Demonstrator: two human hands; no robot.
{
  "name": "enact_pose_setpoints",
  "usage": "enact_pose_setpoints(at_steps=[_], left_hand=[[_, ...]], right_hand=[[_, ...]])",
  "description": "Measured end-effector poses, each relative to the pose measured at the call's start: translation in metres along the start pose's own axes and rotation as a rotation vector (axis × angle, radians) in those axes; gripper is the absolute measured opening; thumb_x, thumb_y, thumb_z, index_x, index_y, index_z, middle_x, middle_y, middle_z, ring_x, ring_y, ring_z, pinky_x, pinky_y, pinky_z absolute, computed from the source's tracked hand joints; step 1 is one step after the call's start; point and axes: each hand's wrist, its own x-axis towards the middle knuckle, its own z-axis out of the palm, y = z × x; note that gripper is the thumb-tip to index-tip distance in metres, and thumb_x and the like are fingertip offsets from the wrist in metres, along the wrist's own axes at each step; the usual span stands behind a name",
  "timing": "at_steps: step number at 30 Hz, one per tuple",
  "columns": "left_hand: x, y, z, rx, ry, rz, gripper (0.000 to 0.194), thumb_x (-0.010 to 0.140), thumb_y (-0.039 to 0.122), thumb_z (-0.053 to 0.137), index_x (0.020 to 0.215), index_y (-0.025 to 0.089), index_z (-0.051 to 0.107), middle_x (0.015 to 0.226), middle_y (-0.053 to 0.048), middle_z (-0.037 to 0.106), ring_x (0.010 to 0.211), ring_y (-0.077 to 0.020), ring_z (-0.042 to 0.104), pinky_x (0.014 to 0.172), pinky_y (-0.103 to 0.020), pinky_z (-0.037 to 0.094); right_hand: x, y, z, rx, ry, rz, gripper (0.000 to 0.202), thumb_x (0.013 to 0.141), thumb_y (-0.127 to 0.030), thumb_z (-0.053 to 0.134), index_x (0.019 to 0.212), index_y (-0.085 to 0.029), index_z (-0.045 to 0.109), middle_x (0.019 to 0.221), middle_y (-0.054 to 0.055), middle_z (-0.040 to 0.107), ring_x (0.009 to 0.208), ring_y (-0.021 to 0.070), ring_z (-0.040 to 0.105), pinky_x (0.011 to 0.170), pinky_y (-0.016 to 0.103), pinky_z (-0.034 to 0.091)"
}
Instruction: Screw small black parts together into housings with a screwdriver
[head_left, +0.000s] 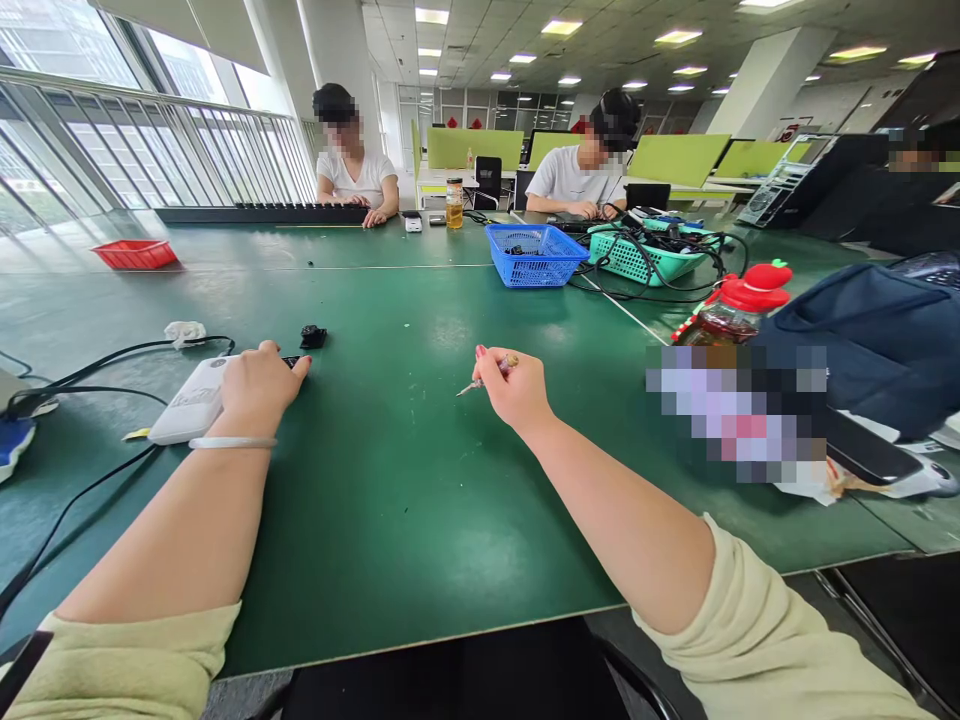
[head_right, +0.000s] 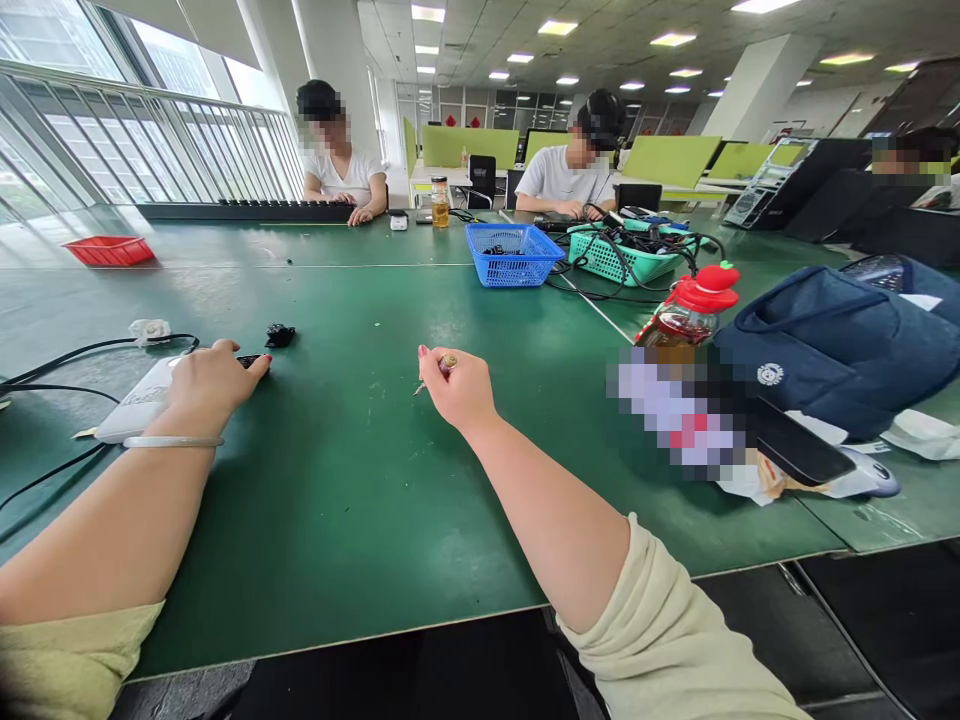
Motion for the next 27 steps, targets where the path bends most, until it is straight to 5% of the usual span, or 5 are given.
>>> enact_pose_setpoints(at_steps=[27], left_hand=[[0.007,-0.001,0.013,0.09,0.006,-0.01,0.066,0.092,0.056,0.043,0.109,-0.004,0.067,0.117,-0.031,0.065,0.11,-0.04,0.06,0.08,-0.04,0.046]], right_hand=[[0.0,0.002,0.0,0.015,-0.001,0.0,0.057,0.098,-0.052,0.043,0.051,-0.021,0.048,0.048,-0.002,0.043,0.047,0.0106,0.04,0.053,0.027,0.035]])
